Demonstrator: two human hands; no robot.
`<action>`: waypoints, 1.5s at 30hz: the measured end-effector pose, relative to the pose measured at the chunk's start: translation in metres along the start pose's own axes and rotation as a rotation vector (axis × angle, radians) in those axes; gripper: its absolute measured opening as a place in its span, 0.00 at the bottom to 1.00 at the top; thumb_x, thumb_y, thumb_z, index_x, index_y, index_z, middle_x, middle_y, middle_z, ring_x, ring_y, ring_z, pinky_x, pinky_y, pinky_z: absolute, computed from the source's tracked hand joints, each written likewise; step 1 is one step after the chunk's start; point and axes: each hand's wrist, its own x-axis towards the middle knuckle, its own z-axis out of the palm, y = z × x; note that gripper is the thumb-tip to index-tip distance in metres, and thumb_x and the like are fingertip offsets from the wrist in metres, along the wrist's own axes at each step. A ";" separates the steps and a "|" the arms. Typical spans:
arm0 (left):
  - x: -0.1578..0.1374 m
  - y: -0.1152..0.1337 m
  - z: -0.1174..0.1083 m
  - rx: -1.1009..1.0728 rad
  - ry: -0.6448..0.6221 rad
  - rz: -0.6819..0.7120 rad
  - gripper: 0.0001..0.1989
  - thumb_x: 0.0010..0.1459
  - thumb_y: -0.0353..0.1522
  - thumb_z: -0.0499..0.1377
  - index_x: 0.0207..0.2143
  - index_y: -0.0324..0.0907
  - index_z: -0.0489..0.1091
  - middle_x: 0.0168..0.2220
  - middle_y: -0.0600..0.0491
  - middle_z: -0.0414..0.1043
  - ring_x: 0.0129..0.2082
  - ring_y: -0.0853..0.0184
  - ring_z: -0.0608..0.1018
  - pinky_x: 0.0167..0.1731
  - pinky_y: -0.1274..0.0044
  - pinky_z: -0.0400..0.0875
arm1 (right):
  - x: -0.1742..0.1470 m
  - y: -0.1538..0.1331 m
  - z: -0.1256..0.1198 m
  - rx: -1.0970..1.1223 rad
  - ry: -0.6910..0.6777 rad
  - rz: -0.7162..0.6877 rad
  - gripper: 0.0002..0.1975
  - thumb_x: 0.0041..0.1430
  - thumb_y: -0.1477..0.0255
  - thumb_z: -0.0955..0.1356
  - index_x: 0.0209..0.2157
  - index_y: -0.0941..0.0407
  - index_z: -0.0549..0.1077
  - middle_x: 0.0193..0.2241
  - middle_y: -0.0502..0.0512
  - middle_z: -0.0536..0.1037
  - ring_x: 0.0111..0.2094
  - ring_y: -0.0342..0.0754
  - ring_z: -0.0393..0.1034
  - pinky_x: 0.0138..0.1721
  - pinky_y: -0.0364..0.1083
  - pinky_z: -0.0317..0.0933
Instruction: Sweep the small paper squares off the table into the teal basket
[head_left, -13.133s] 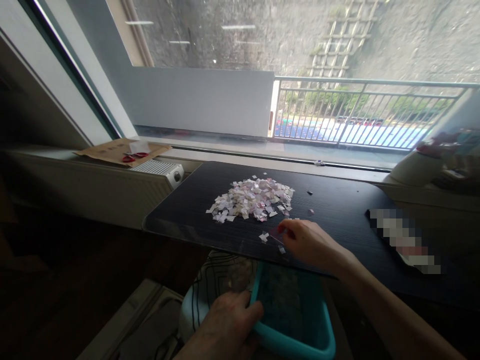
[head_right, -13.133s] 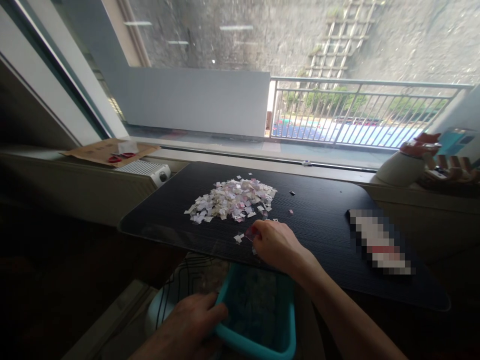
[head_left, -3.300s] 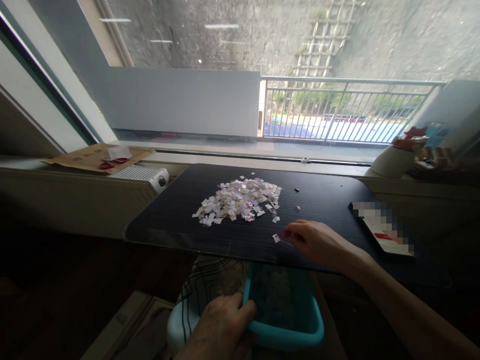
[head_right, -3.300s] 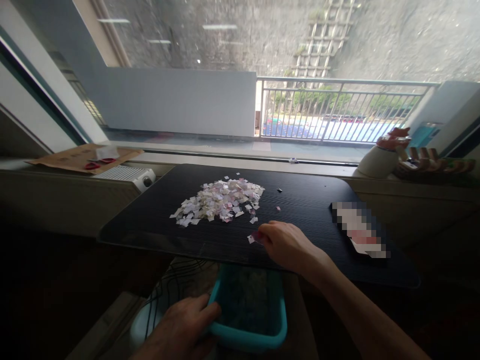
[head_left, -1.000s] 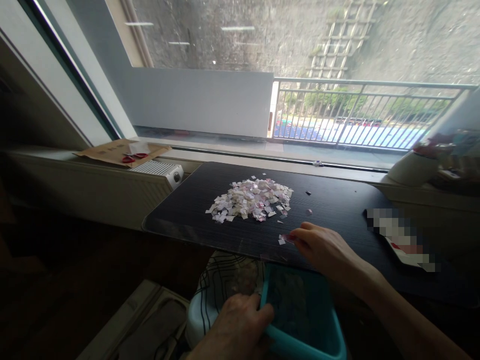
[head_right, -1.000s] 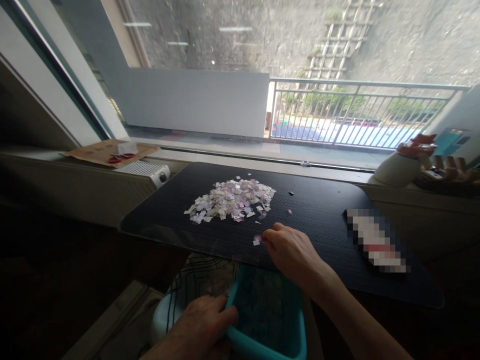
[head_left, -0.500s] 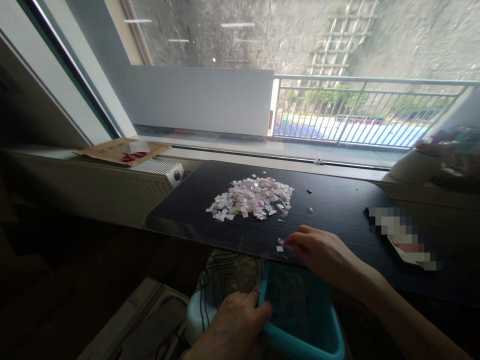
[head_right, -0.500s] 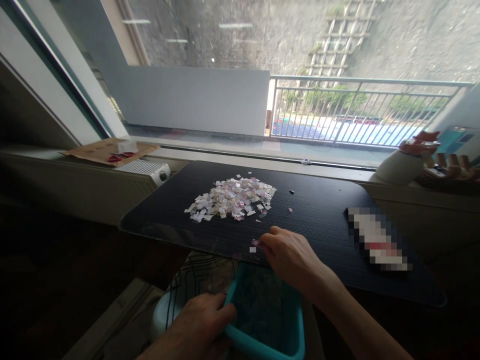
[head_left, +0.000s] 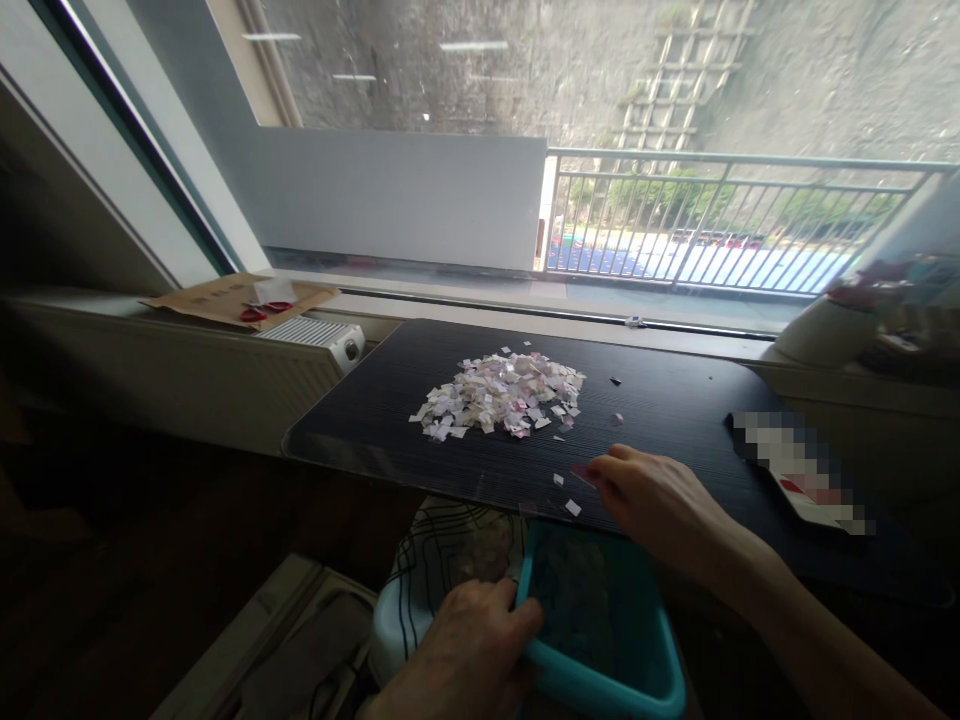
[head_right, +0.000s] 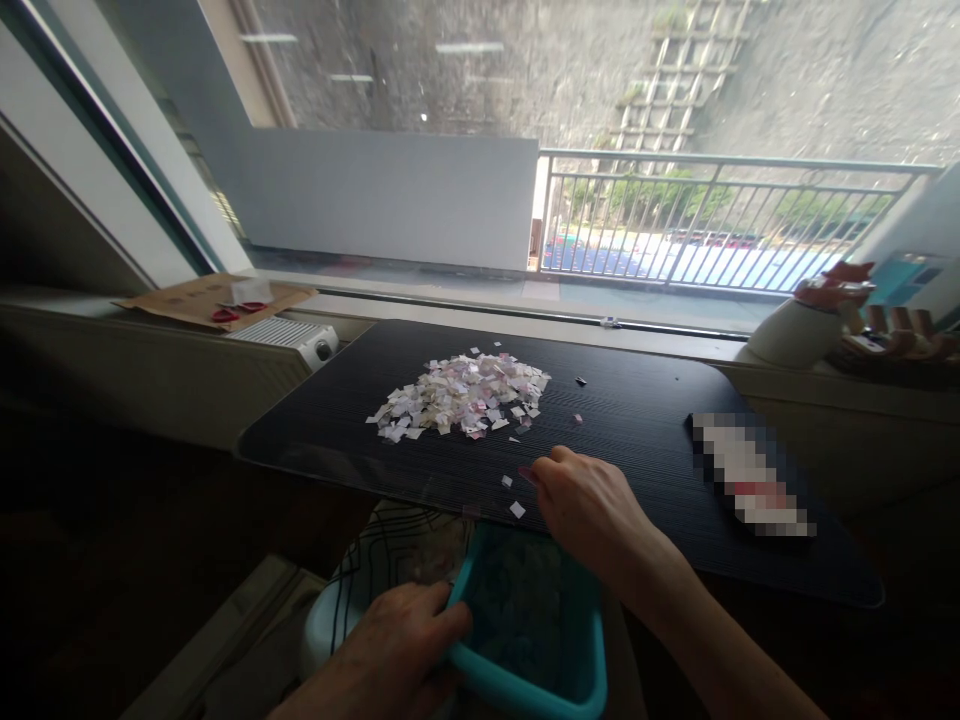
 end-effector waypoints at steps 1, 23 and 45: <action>-0.001 0.000 0.000 0.001 -0.004 -0.003 0.05 0.55 0.29 0.59 0.36 0.44 0.67 0.37 0.51 0.70 0.37 0.59 0.74 0.36 0.73 0.66 | 0.003 -0.004 0.003 0.005 0.000 0.013 0.15 0.63 0.71 0.58 0.40 0.53 0.74 0.32 0.53 0.74 0.30 0.46 0.69 0.28 0.44 0.50; 0.003 -0.002 0.010 0.005 0.110 0.027 0.07 0.55 0.33 0.62 0.35 0.45 0.66 0.35 0.54 0.69 0.34 0.61 0.73 0.34 0.73 0.66 | -0.014 -0.005 0.011 0.139 0.014 0.019 0.13 0.64 0.69 0.58 0.37 0.52 0.73 0.31 0.50 0.71 0.29 0.44 0.66 0.29 0.42 0.51; 0.008 -0.017 0.011 0.076 0.196 -0.009 0.06 0.55 0.33 0.61 0.32 0.44 0.65 0.29 0.56 0.67 0.31 0.63 0.73 0.28 0.77 0.63 | -0.056 -0.010 -0.001 0.477 0.061 -0.128 0.10 0.61 0.71 0.62 0.39 0.54 0.73 0.36 0.52 0.74 0.32 0.41 0.68 0.34 0.39 0.59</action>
